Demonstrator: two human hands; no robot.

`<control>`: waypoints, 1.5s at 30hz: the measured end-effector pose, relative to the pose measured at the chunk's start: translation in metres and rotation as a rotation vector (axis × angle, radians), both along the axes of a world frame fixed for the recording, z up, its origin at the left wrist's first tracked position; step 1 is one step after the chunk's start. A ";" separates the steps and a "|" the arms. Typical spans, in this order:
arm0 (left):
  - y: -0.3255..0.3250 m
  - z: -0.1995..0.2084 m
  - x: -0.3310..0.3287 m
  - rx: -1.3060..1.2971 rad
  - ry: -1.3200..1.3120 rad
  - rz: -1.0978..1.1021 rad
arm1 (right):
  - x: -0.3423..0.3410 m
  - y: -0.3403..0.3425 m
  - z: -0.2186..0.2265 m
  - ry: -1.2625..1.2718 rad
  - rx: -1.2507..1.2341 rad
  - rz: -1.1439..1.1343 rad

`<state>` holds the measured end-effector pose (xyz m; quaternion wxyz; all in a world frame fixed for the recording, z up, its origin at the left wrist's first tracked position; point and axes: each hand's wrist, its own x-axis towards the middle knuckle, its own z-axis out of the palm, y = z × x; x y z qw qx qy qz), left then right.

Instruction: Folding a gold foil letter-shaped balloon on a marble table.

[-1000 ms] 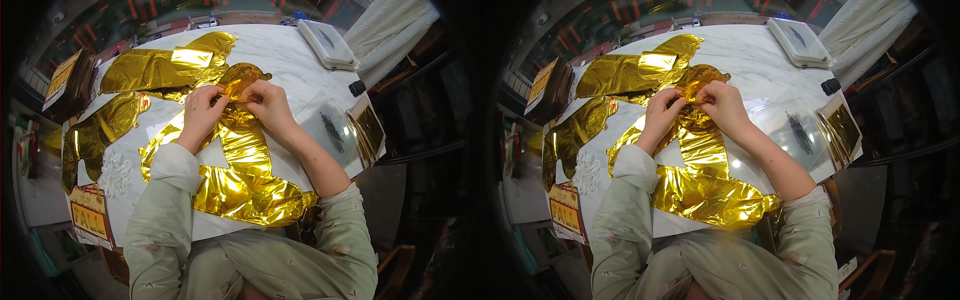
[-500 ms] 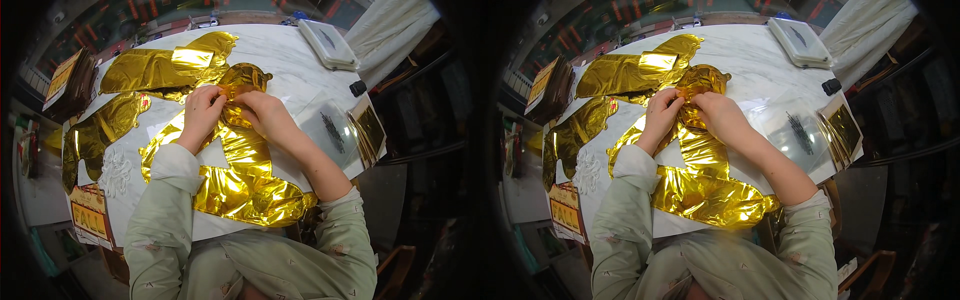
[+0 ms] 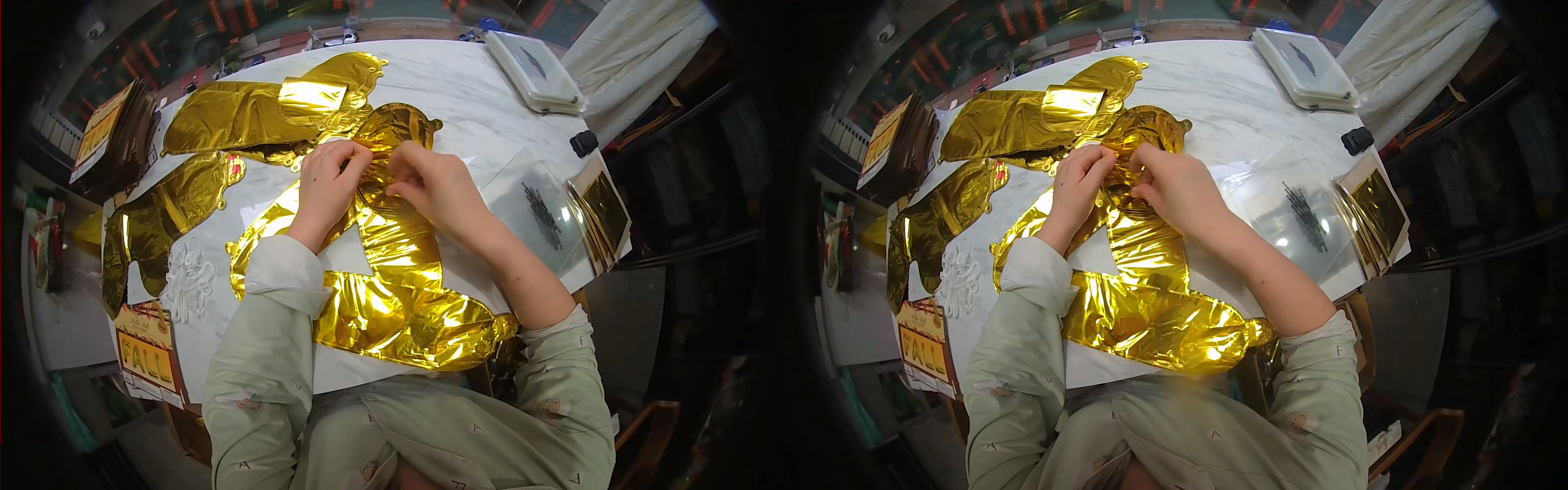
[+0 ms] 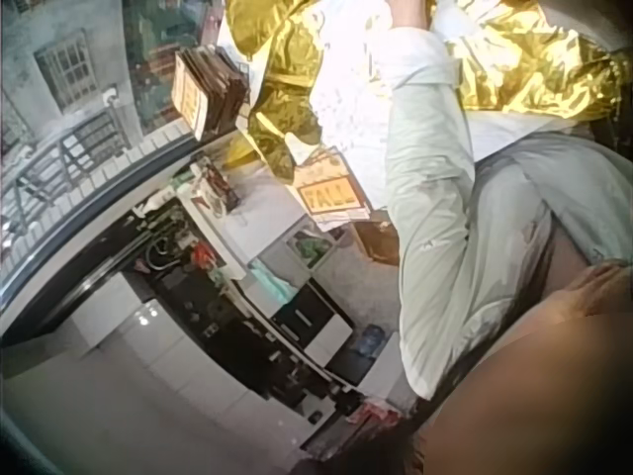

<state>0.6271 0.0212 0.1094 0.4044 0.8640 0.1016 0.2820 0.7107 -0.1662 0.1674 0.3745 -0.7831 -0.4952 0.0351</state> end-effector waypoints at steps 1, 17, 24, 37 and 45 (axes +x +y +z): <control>0.000 0.003 -0.001 -0.029 0.025 -0.022 | 0.001 0.001 0.004 0.224 -0.010 -0.025; -0.002 -0.008 0.005 0.163 0.021 0.054 | 0.025 -0.021 0.007 -0.221 -0.109 0.124; -0.001 -0.010 0.006 0.144 -0.087 0.047 | 0.034 -0.019 0.007 -0.202 -0.223 0.109; 0.001 -0.018 0.006 0.197 -0.059 0.070 | 0.037 0.007 -0.020 -0.161 0.037 0.015; -0.004 -0.007 0.005 0.169 0.061 0.088 | 0.044 -0.003 -0.015 0.062 0.153 -0.036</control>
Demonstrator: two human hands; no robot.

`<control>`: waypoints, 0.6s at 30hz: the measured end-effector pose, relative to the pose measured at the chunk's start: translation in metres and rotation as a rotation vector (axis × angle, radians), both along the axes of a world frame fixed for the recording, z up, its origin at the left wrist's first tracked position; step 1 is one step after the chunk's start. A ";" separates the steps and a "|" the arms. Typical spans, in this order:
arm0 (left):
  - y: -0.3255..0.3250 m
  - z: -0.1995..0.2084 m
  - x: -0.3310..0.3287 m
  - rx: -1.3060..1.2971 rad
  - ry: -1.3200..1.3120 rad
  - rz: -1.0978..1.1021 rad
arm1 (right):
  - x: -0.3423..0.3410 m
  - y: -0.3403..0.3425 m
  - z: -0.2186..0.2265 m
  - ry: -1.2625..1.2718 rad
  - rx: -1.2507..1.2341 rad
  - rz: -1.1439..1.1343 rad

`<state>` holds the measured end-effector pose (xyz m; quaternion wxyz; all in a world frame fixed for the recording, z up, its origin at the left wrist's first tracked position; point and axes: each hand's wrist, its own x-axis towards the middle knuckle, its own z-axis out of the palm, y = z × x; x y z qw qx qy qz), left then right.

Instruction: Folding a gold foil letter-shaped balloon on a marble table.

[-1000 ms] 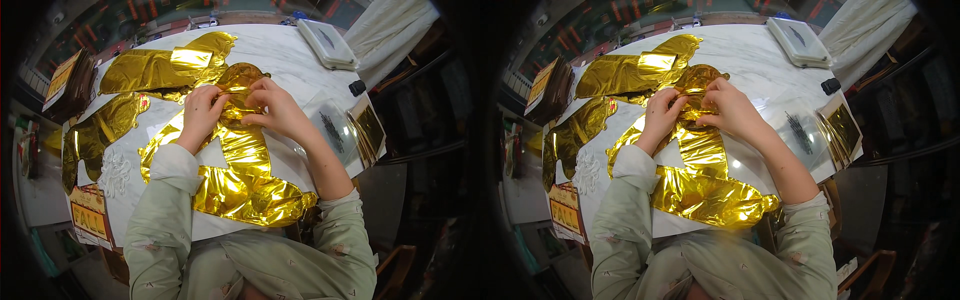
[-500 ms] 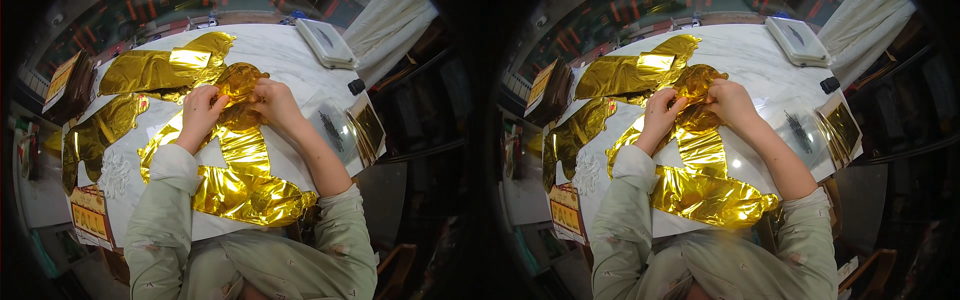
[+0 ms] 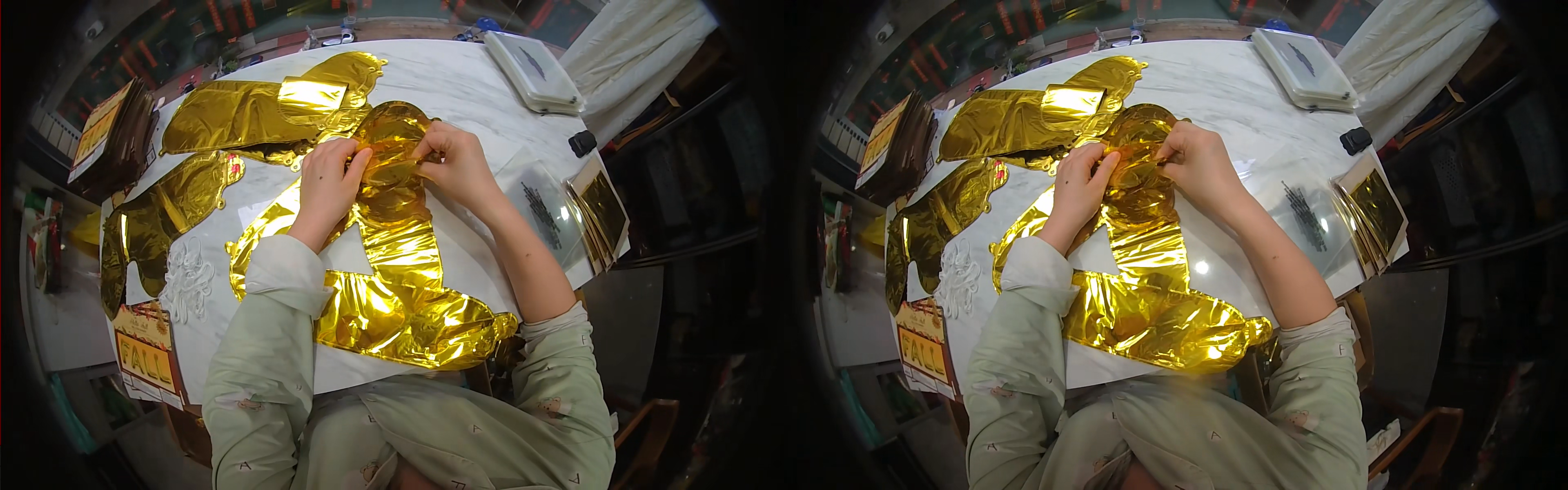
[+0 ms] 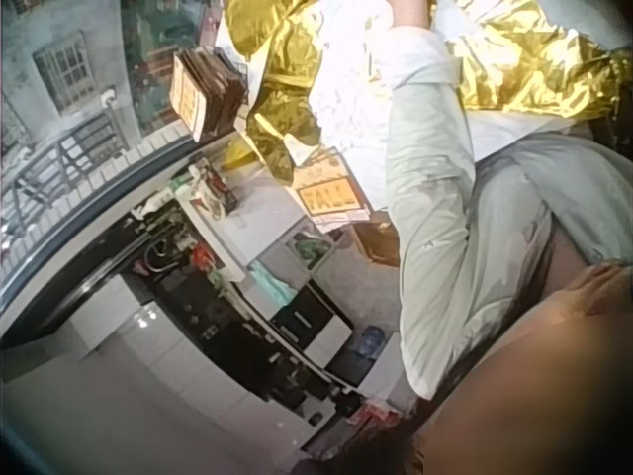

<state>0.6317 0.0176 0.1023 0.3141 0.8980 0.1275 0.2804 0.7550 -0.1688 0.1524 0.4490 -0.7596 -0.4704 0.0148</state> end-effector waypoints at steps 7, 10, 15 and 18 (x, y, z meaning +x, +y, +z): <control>0.001 -0.001 0.000 -0.034 -0.073 -0.010 | -0.005 0.006 0.005 -0.003 -0.091 -0.069; 0.000 -0.001 0.001 -0.041 -0.066 -0.014 | 0.001 0.003 -0.001 0.056 0.016 -0.035; 0.002 -0.002 0.001 -0.022 -0.064 -0.006 | 0.004 -0.002 0.003 0.098 -0.043 0.005; 0.002 -0.001 0.000 -0.023 -0.067 -0.004 | 0.003 -0.004 0.010 0.105 -0.070 0.000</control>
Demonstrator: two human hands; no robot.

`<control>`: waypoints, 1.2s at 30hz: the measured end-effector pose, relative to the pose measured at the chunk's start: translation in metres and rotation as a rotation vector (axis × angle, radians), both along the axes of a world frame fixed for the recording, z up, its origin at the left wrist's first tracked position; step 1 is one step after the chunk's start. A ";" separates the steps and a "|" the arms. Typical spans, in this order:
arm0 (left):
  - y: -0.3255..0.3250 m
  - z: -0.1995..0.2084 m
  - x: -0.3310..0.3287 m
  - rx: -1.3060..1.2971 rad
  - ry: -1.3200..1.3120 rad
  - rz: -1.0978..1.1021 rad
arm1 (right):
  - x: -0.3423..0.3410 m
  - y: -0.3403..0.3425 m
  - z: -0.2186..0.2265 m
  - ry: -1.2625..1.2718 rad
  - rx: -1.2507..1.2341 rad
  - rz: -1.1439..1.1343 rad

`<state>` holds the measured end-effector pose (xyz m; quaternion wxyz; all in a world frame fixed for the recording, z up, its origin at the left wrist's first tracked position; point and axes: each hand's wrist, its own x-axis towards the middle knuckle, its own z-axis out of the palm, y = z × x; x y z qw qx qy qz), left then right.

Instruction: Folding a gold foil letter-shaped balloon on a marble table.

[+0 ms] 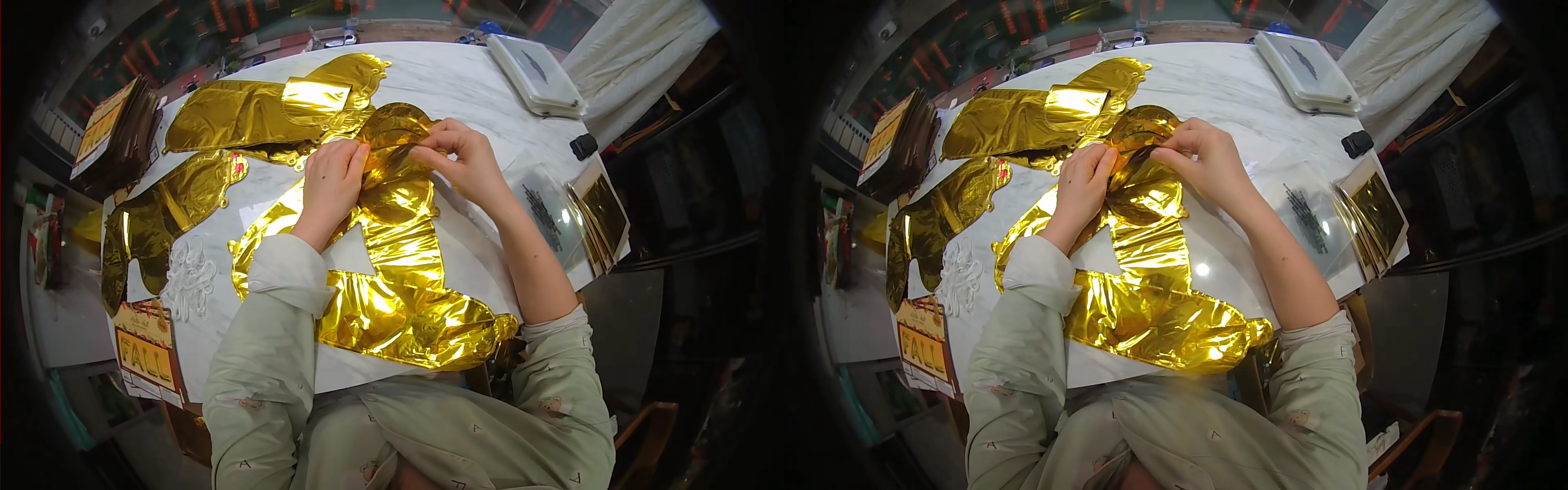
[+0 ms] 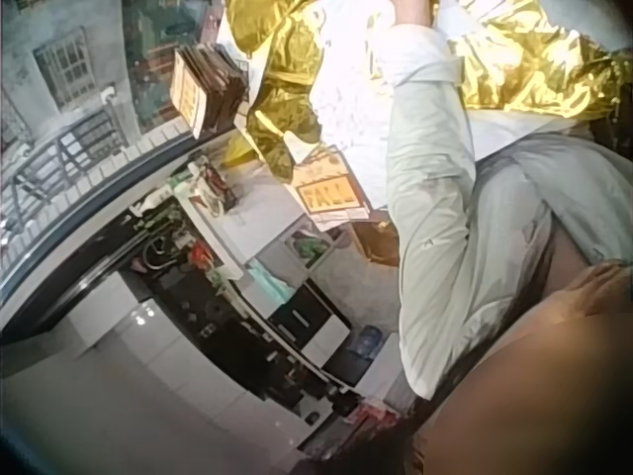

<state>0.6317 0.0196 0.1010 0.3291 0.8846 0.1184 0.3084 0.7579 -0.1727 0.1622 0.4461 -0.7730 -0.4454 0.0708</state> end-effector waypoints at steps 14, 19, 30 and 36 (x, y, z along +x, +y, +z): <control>0.000 -0.004 0.000 0.035 -0.041 -0.010 | -0.014 0.001 0.003 -0.138 0.023 0.075; -0.002 0.001 0.000 0.027 0.027 -0.002 | -0.015 0.004 -0.005 -0.222 0.058 0.151; -0.002 -0.003 0.001 0.052 -0.052 -0.002 | -0.025 0.015 -0.015 -0.275 0.086 0.021; 0.001 -0.003 -0.001 0.033 0.043 -0.002 | -0.032 0.011 -0.005 -0.287 0.027 0.044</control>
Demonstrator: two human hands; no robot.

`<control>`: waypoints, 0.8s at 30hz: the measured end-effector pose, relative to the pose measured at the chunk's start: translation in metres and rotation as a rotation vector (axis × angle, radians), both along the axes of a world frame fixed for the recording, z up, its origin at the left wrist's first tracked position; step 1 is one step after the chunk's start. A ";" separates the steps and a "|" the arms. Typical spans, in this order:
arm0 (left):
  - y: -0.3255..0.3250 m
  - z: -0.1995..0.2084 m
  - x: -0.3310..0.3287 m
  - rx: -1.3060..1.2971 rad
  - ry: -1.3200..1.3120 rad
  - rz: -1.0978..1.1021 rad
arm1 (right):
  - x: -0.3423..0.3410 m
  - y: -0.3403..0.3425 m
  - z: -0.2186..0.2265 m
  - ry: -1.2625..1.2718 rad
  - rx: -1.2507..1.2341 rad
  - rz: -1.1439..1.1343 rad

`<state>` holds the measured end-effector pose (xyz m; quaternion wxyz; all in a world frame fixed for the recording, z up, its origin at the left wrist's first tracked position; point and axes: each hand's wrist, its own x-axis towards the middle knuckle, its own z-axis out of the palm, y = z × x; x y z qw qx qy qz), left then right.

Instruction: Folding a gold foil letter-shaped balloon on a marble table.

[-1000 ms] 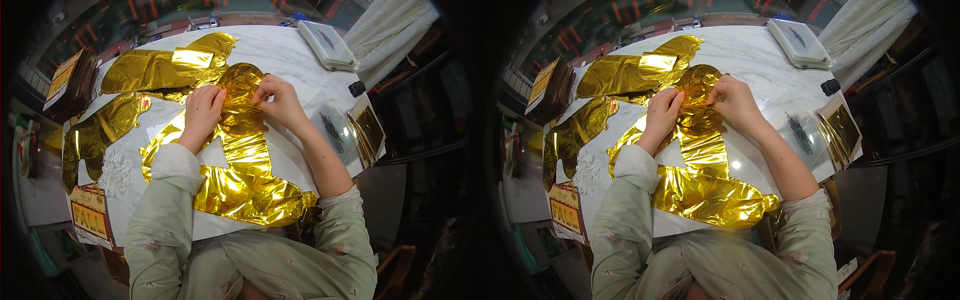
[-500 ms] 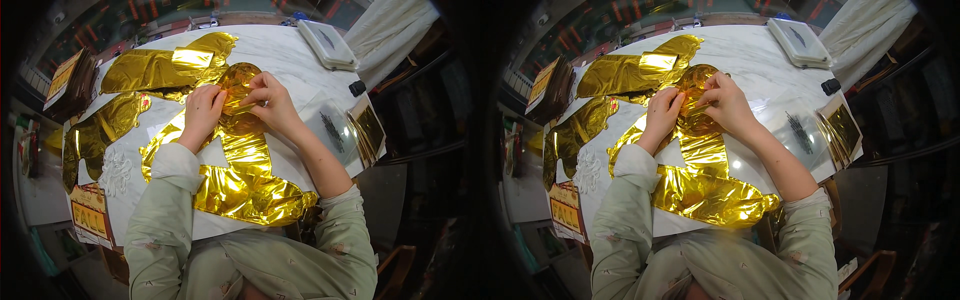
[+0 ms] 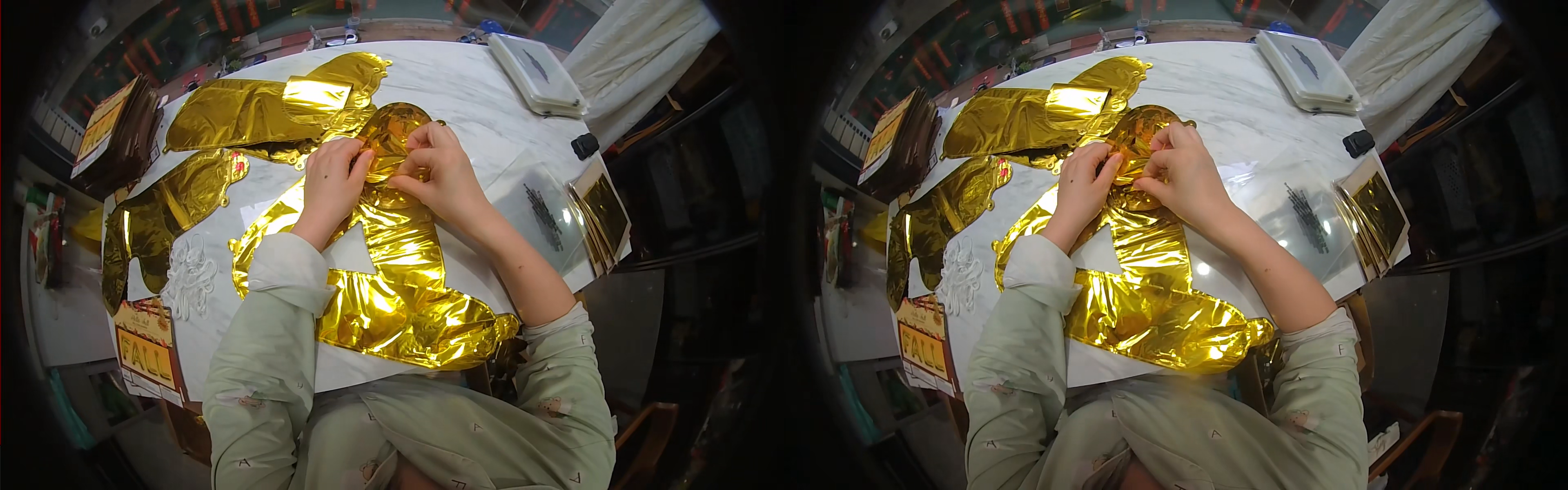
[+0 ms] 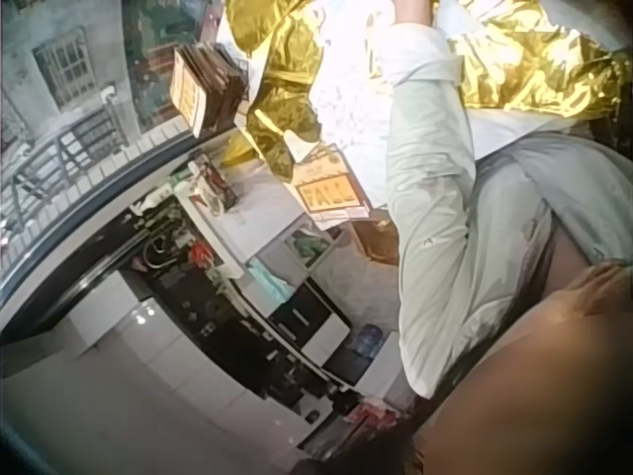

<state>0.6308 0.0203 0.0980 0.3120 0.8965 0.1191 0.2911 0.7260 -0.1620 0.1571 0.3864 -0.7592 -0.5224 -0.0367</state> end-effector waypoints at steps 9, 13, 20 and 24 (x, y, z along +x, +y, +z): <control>-0.002 0.000 0.003 0.020 -0.103 -0.019 | 0.006 0.003 -0.016 -0.174 -0.009 -0.058; -0.002 0.003 0.000 -0.011 0.009 -0.008 | 0.003 -0.001 -0.007 -0.167 -0.075 -0.016; 0.001 -0.002 0.000 -0.008 -0.016 -0.008 | 0.012 -0.001 -0.003 -0.081 0.096 -0.119; 0.001 -0.004 0.002 -0.007 -0.027 -0.006 | 0.014 -0.003 -0.008 -0.100 0.021 -0.151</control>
